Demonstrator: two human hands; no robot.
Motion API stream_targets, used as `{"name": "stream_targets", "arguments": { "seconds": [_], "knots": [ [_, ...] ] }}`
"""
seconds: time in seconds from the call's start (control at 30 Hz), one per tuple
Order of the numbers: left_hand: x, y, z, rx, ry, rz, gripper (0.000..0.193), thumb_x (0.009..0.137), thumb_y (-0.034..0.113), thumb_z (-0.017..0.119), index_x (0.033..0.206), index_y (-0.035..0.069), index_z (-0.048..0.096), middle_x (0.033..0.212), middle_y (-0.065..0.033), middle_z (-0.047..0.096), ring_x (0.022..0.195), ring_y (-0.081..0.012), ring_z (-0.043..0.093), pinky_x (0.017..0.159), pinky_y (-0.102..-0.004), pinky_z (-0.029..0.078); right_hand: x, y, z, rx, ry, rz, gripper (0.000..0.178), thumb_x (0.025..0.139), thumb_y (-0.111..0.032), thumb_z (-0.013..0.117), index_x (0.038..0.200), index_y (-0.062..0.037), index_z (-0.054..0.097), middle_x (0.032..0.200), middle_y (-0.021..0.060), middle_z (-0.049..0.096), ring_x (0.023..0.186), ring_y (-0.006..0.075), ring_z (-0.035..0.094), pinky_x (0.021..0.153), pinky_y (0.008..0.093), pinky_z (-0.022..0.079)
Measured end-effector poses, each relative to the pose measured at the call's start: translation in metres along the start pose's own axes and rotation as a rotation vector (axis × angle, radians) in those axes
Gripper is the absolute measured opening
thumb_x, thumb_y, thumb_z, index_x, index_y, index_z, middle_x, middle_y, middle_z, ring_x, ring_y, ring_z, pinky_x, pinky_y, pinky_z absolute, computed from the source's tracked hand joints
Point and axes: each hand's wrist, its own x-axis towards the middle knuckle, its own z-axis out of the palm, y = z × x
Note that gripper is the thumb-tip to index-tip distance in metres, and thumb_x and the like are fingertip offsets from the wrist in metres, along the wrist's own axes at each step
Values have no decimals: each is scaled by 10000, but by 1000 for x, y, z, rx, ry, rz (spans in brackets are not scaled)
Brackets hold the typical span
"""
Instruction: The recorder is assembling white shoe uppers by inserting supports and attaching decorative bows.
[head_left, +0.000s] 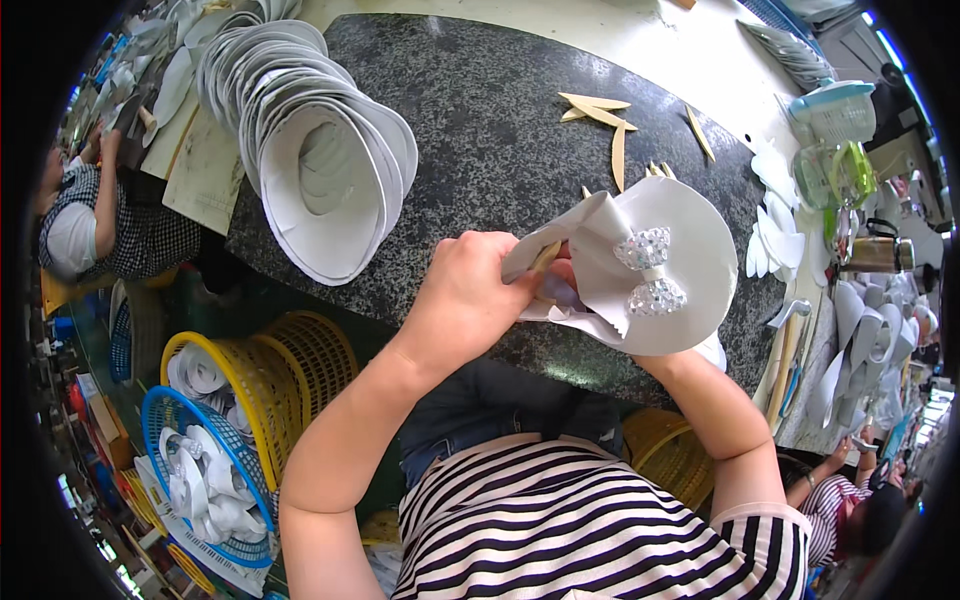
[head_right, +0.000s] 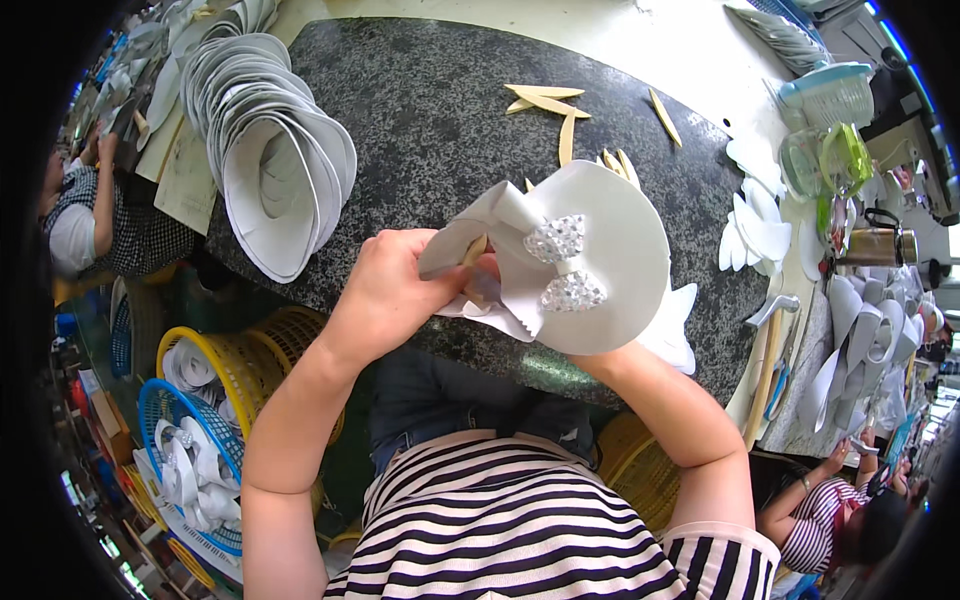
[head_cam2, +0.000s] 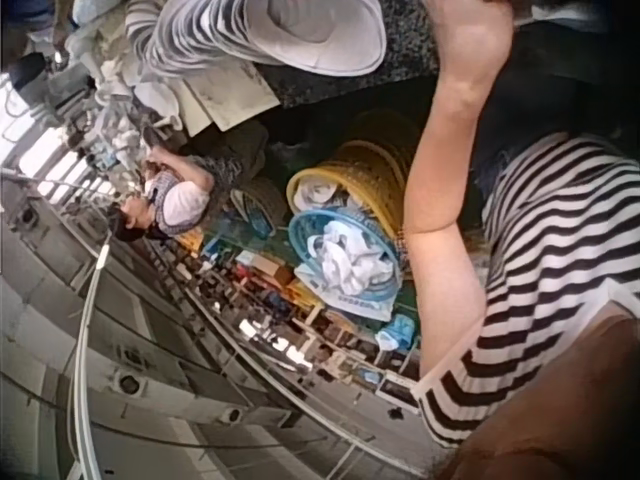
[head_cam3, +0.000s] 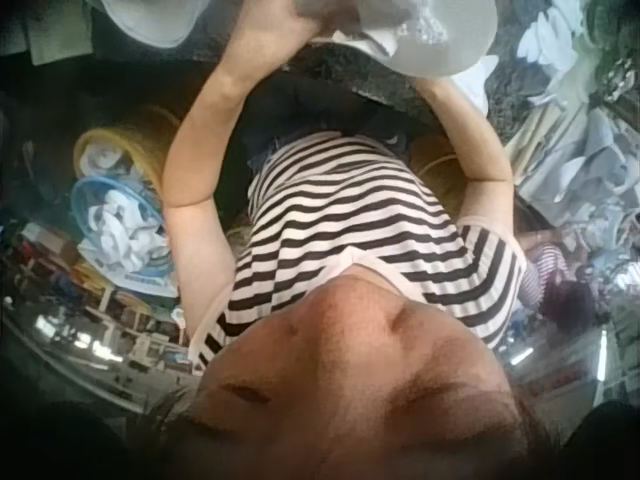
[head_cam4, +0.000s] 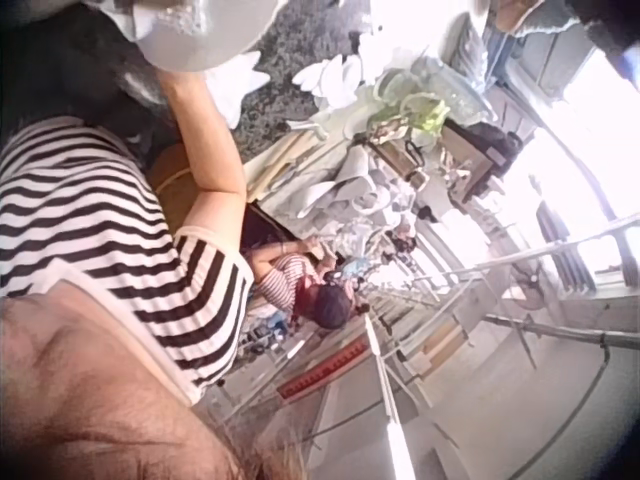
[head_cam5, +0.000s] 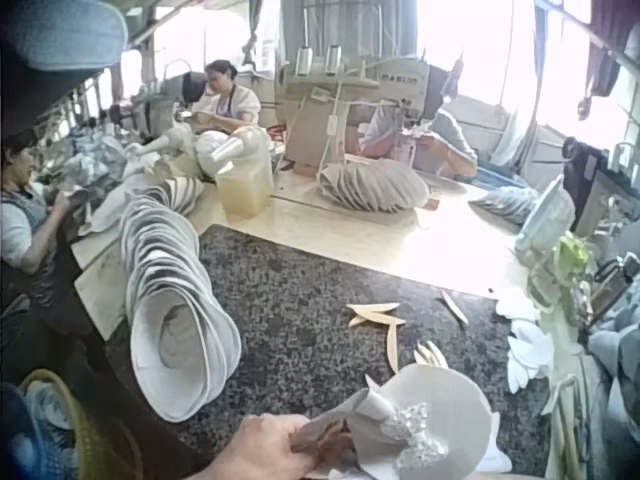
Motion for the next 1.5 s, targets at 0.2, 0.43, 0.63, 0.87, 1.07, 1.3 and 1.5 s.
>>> {"name": "stream_targets", "arguments": {
  "seconds": [0.2, 0.43, 0.63, 0.87, 1.07, 1.3, 1.5],
  "knots": [
    [0, -3, -3, 3, -5, 12, 220, 875, 96, 716, 1066, -7, 750, 864, -126, 770, 788, -138, 740, 749, -305, 570, 9, -18, 11, 398, 129, 227, 478, 889, -229, 808, 1318, -110, 633, 1264, 64, 668, 1167, 221, 637, 1014, 366, 508],
    [1, -3, -6, -67, -38, -16, 206, 874, 83, 709, 1054, -7, 757, 861, -105, 770, 786, -119, 728, 745, -298, 569, 11, -29, 9, 736, 43, 236, 435, 941, -182, 733, 1337, -64, 599, 1267, 76, 643, 1160, 199, 633, 999, 340, 522],
    [1, 0, -6, -69, -54, -47, 170, 885, 91, 714, 1011, -16, 754, 831, -86, 763, 771, -82, 695, 727, -293, 562, 10, -43, -1, 357, -43, 176, 417, 1019, -143, 641, 1423, -60, 578, 1393, 109, 615, 1244, 170, 610, 1060, 324, 514],
    [5, -11, 1, -396, -123, -107, 177, 895, 104, 722, 1021, -17, 749, 791, -70, 742, 719, -63, 664, 676, -275, 542, 11, -35, 2, 522, 25, 196, 433, 962, -170, 736, 1369, -74, 622, 1330, 90, 647, 1173, 159, 633, 999, 337, 537],
    [-3, 1, 2, -98, 7, 116, 127, 888, 83, 705, 982, 7, 744, 798, -135, 740, 677, -198, 725, 647, -310, 556, 6, -31, -11, 22, 35, 64, 506, 957, -152, 733, 1427, -67, 566, 1326, 102, 649, 1197, 177, 633, 1005, 337, 545],
    [-4, -14, 10, -203, 191, 296, 153, 865, 1, 712, 1014, 4, 750, 884, -93, 753, 775, -160, 730, 719, -290, 567, 7, -53, -23, 746, -31, 289, 448, 899, -165, 762, 1308, -24, 642, 1212, 73, 694, 1084, 164, 683, 912, 301, 565],
    [-4, -31, 13, -243, 221, 152, 186, 844, 10, 723, 1022, 22, 775, 891, -105, 730, 800, -190, 730, 718, -302, 561, 12, -39, -22, 612, -233, 315, 460, 936, -126, 718, 1368, -16, 607, 1271, 70, 671, 1160, 154, 629, 991, 290, 511]
  ]
}}
